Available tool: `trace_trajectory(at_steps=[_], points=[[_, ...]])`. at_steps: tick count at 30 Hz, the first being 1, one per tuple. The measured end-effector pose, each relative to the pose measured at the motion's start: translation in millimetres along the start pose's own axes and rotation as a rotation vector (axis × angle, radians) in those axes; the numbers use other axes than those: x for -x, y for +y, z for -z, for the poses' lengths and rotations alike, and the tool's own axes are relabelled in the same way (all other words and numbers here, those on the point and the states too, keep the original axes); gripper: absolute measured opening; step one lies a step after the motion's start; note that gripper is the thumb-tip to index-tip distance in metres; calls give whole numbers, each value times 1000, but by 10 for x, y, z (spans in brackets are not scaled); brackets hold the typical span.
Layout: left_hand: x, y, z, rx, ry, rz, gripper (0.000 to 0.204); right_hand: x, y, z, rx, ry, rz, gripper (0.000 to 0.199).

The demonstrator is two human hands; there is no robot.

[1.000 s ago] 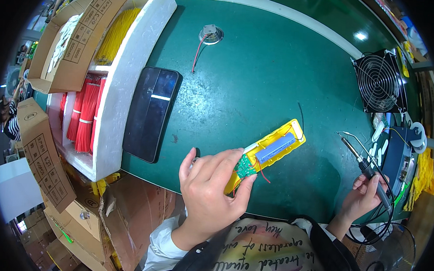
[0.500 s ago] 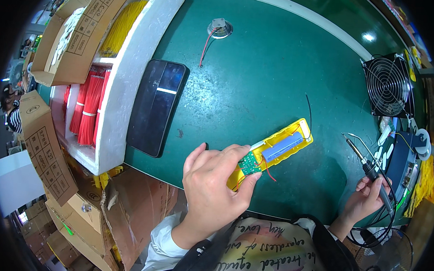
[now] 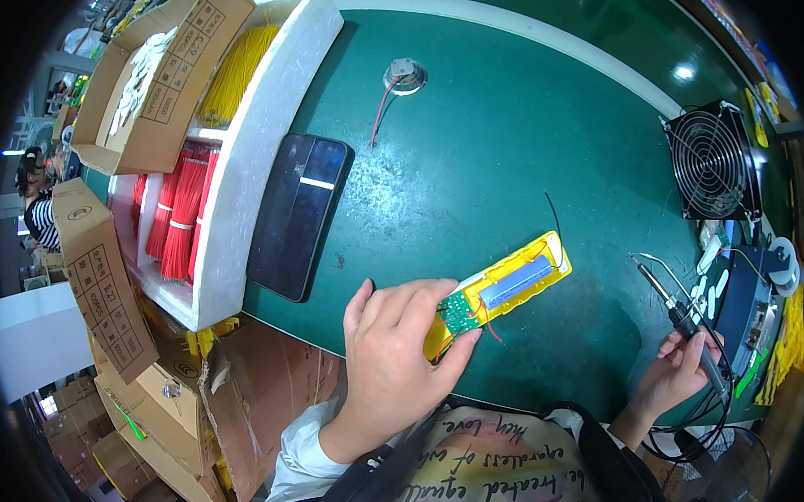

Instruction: The person assembles flashlights on a production line by soldering wires and electronic components into flashlight casings with a soldering iron, fitting the parts together, and placing the assembled flashlights onto the conveyor belt.

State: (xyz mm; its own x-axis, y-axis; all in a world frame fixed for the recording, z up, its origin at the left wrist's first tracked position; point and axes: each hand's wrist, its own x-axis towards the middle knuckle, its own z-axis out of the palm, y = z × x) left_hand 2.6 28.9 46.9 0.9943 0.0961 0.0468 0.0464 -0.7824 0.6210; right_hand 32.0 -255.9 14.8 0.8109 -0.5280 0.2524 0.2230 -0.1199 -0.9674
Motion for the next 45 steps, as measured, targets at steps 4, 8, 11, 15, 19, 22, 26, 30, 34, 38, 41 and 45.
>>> trace_trajectory(at_steps=[4,8,11,15,19,22,26,30,34,38,41,45], points=[[12,-6,26,-12,-33,-15,39,1,-8,3,-23,-8,14,17],[12,5,19,-40,-25,-40,41,10,-11,-15,-36,10,5,18],[28,-19,9,-59,-26,-73,44,16,-7,14,-48,14,0,18],[83,-25,-23,-61,-3,-81,44,29,-13,69,-87,-1,17,18],[86,7,-64,-71,26,-67,37,49,-28,89,-135,1,41,18],[82,29,-63,-60,39,-71,33,57,-43,103,-166,-10,68,17],[79,-9,-64,-66,42,-96,35,67,-41,103,-199,-6,84,16],[95,-59,-72,-90,61,-130,39,73,-50,103,-201,-19,131,17],[117,-36,-26,-140,53,-157,46,81,-47,114,-217,12,111,18],[66,57,141,-236,-97,-151,46,94,-18,171,-225,18,109,17],[-217,75,307,-208,-135,-229,43,84,24,215,-193,37,53,17],[-1034,384,510,-333,-116,-165,41,17,65,278,-158,117,9,17]])
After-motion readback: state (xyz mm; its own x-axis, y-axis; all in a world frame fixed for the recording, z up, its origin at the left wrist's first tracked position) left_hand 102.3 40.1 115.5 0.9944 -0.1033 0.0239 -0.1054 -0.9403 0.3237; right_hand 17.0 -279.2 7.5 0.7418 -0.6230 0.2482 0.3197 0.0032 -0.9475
